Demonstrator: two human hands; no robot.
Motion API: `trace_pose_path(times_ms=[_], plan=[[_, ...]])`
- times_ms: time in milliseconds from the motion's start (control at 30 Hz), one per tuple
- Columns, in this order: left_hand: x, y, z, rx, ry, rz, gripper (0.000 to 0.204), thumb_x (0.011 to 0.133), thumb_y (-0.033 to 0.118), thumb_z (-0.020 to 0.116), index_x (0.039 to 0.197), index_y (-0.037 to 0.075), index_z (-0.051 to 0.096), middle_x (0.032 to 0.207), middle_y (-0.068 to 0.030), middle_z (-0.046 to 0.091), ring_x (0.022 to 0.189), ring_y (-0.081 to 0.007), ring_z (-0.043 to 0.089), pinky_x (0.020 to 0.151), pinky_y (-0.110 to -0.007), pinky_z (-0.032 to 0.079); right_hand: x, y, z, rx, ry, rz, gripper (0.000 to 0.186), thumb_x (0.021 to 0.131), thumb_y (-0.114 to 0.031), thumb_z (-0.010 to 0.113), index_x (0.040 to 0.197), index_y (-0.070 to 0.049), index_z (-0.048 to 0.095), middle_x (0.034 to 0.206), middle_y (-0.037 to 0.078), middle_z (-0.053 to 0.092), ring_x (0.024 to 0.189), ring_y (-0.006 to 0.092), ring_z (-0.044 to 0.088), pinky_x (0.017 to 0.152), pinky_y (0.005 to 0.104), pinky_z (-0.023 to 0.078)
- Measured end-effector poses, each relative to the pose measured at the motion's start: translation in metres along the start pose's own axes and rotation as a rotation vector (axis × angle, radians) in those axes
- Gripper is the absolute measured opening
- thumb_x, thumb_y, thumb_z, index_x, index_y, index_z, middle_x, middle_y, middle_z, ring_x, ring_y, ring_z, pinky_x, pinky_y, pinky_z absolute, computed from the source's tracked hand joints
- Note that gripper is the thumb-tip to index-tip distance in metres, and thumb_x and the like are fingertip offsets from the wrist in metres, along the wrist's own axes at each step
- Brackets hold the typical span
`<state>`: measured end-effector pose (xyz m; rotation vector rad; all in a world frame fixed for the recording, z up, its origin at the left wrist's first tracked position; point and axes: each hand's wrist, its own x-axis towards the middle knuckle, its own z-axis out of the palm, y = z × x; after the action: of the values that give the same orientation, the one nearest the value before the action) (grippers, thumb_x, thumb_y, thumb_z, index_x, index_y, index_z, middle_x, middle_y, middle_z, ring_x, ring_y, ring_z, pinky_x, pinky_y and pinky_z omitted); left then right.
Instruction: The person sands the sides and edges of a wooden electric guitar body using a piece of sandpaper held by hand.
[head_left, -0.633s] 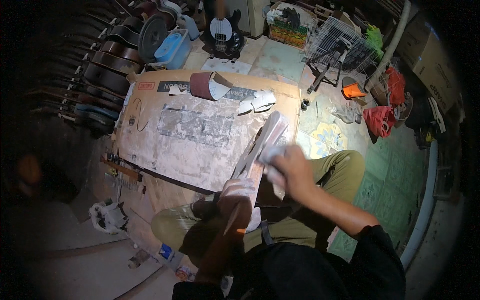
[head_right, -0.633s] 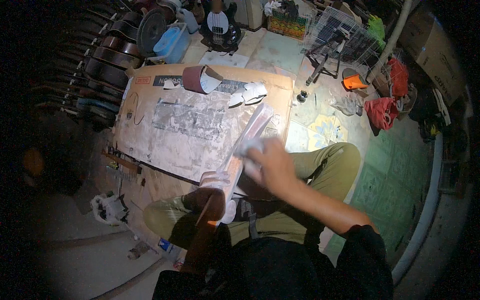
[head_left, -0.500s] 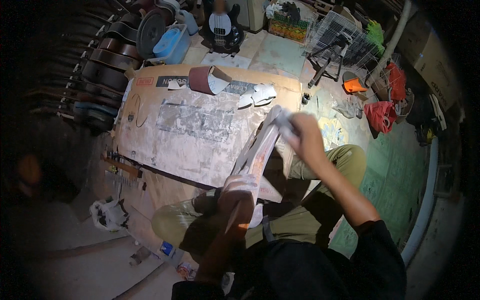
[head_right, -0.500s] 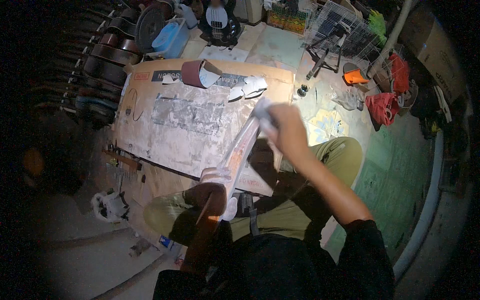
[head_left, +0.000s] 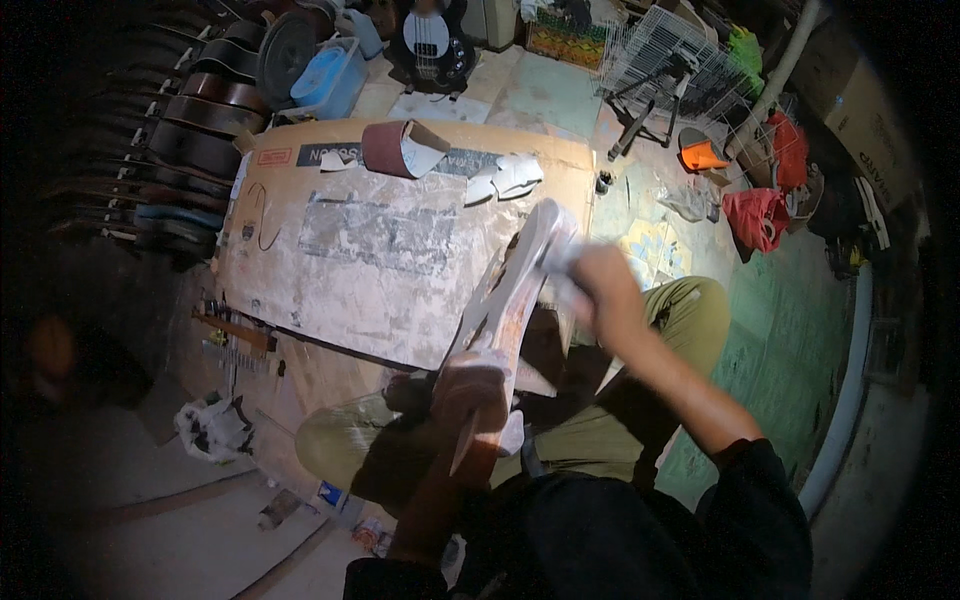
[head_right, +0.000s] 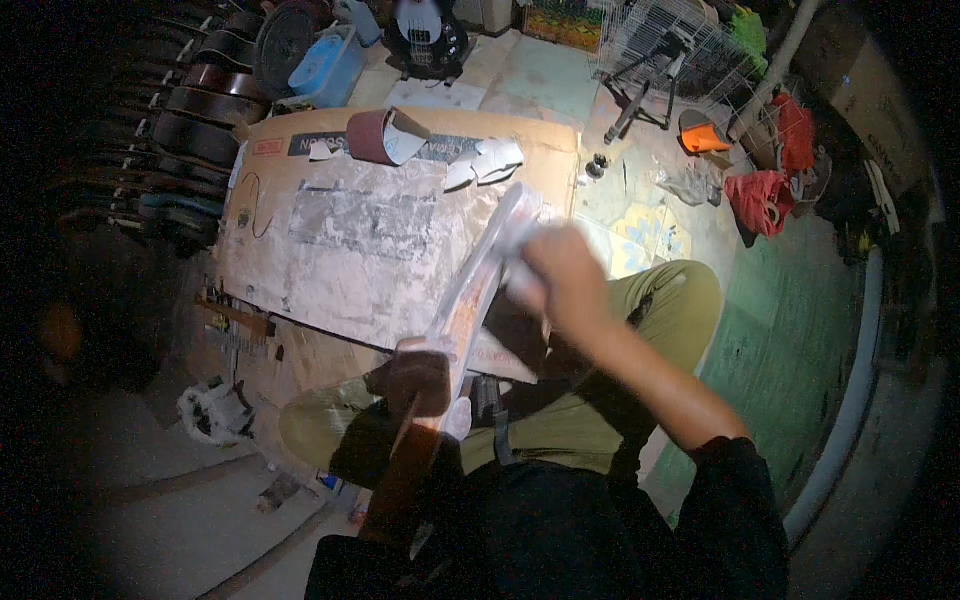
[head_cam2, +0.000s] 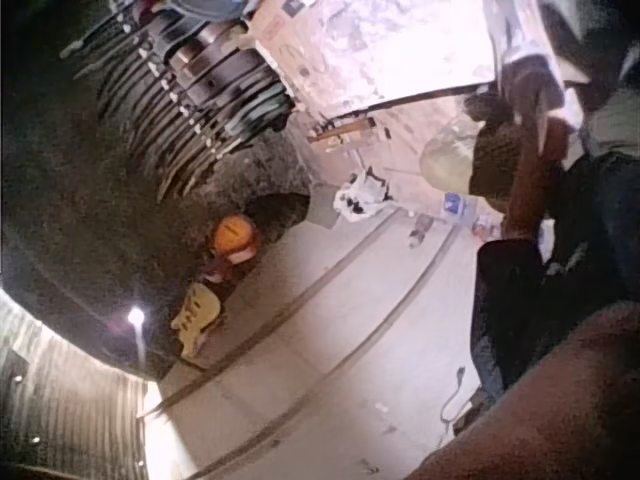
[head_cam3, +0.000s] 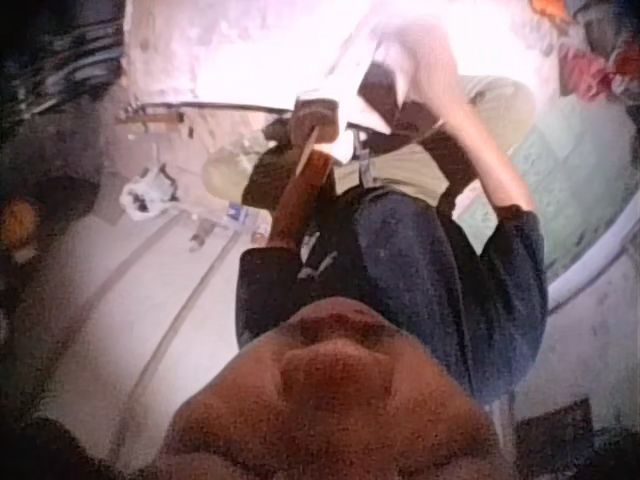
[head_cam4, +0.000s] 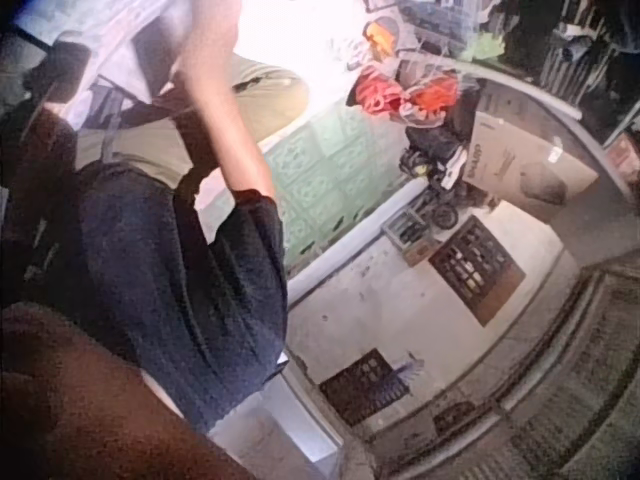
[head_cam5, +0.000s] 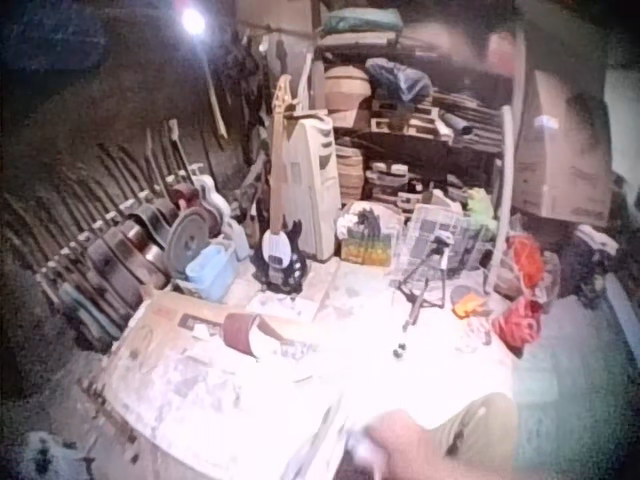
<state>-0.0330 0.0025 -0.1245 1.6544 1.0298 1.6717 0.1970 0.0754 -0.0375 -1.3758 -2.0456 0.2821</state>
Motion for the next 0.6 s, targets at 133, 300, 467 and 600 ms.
trace_pose_path(times_ms=[133,300,467,600], plan=[[0.002,0.002,-0.008,-0.032,-0.028,-0.023,0.003,0.085,0.005,0.063,0.087,0.003,0.062,0.082,-0.0099,0.065,0.073,-0.0255,0.064,0.074,-0.038,0.055,0.015,-0.012,-0.006,0.044,0.041,0.117,0.029,0.082,-0.011,0.072,0.111,-0.007,0.068,0.093,0.015,0.064,0.091,0.0327,0.059,0.082,0.0425,0.048],[0.007,0.003,-0.012,-0.063,-0.047,-0.010,0.011,0.085,0.009,0.062,0.093,0.001,0.061,0.089,-0.0119,0.064,0.081,-0.0272,0.063,0.078,-0.039,0.053,0.021,0.003,0.000,0.039,0.095,0.202,0.023,0.084,-0.019,0.073,0.101,-0.005,0.067,0.090,0.016,0.062,0.086,0.0346,0.058,0.078,0.0429,0.047],[0.007,-0.001,-0.019,-0.089,-0.072,-0.037,0.020,0.086,0.013,0.061,0.100,-0.001,0.059,0.097,-0.0139,0.063,0.088,-0.0289,0.062,0.083,-0.041,0.051,0.008,-0.036,-0.003,0.003,-0.013,0.046,0.028,0.084,-0.025,0.071,0.104,-0.005,0.066,0.094,0.014,0.064,0.089,0.0333,0.060,0.081,0.0446,0.048],[0.009,-0.001,-0.014,-0.119,-0.094,-0.088,0.026,0.087,0.017,0.060,0.105,-0.002,0.058,0.103,-0.0155,0.062,0.094,-0.0302,0.061,0.087,-0.042,0.050,0.042,0.089,0.018,0.215,0.137,0.335,0.034,0.088,-0.028,0.073,0.110,-0.003,0.068,0.084,0.013,0.069,0.076,0.0279,0.066,0.071,0.0396,0.054]])
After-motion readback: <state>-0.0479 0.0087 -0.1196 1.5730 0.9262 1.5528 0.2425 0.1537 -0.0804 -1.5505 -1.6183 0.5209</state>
